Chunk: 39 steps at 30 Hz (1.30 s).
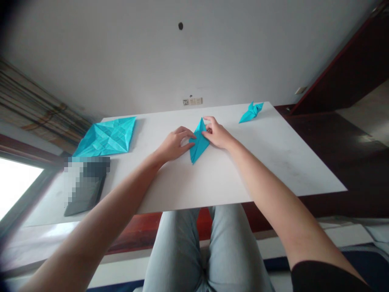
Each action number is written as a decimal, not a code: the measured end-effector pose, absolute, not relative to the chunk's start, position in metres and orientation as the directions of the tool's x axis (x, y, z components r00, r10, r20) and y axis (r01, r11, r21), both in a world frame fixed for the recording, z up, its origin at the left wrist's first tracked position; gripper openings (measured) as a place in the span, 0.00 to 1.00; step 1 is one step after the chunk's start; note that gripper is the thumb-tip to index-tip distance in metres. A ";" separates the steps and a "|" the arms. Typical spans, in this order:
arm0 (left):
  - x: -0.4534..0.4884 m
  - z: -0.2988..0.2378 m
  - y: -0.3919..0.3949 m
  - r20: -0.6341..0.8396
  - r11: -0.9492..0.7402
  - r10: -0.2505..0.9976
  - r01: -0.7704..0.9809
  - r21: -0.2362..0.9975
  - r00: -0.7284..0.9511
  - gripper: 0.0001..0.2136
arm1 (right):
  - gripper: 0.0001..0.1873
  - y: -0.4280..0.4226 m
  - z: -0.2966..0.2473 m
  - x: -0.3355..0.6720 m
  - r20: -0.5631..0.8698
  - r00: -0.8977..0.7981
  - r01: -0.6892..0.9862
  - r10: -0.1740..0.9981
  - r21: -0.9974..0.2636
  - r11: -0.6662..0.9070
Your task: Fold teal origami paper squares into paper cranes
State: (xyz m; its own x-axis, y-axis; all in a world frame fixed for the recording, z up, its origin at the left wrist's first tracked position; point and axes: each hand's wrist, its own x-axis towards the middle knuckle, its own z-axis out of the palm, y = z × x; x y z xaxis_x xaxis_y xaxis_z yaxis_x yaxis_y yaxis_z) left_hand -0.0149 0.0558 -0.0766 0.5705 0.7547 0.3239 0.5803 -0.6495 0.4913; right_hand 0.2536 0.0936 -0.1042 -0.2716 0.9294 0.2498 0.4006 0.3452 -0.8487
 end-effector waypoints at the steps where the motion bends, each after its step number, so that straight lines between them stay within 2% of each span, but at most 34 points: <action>1: -0.014 -0.076 0.054 0.311 -0.640 0.764 0.604 0.475 0.565 0.14 | 0.40 0.094 -0.104 0.255 0.252 -0.274 0.389 0.928 -0.854 0.347; 6: -0.013 -0.072 0.047 0.233 -0.610 0.789 0.684 0.400 0.568 0.23 | 0.47 0.092 -0.101 0.259 0.217 -0.381 0.383 0.899 -0.848 0.367; 10: -0.013 -0.067 0.043 0.163 -0.624 0.773 0.690 0.368 0.613 0.31 | 0.41 0.086 -0.094 0.260 0.194 -0.470 0.464 0.861 -0.776 0.428; 15: -0.013 -0.062 0.037 0.081 -0.614 0.774 0.712 0.341 0.629 0.40 | 0.38 0.084 -0.089 0.265 0.223 -0.457 0.608 0.861 -0.628 0.486; 21: -0.012 -0.063 0.035 0.052 -0.607 0.776 0.720 0.336 0.629 0.43 | 0.25 0.084 -0.088 0.269 0.205 -0.479 0.705 0.854 -0.489 0.513; 26: -0.010 -0.064 0.036 0.060 -0.600 0.782 0.723 0.343 0.621 0.49 | 0.29 0.082 -0.088 0.265 0.164 -0.460 0.766 0.873 -0.424 0.483; 33: -0.008 -0.061 0.032 0.048 -0.587 0.790 0.731 0.347 0.612 0.51 | 0.36 0.082 -0.093 0.261 0.123 -0.420 0.833 0.899 -0.340 0.435; 37: -0.009 -0.058 0.031 0.042 -0.578 0.798 0.744 0.335 0.601 0.51 | 0.41 0.084 -0.093 0.265 0.173 -0.362 0.840 0.916 -0.366 0.401; 39: -0.011 -0.057 0.031 0.040 -0.566 0.809 0.757 0.326 0.587 0.51 | 0.39 0.084 -0.093 0.268 0.219 -0.335 0.823 0.916 -0.405 0.398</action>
State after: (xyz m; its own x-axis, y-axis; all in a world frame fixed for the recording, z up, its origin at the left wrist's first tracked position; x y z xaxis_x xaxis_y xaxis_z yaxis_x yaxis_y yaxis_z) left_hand -0.0110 0.0312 -0.0572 0.5871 0.8085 0.0400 0.7572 -0.5660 0.3260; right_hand 0.2681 0.0845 -0.0932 -0.3349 0.9164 0.2193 0.8233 0.3978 -0.4049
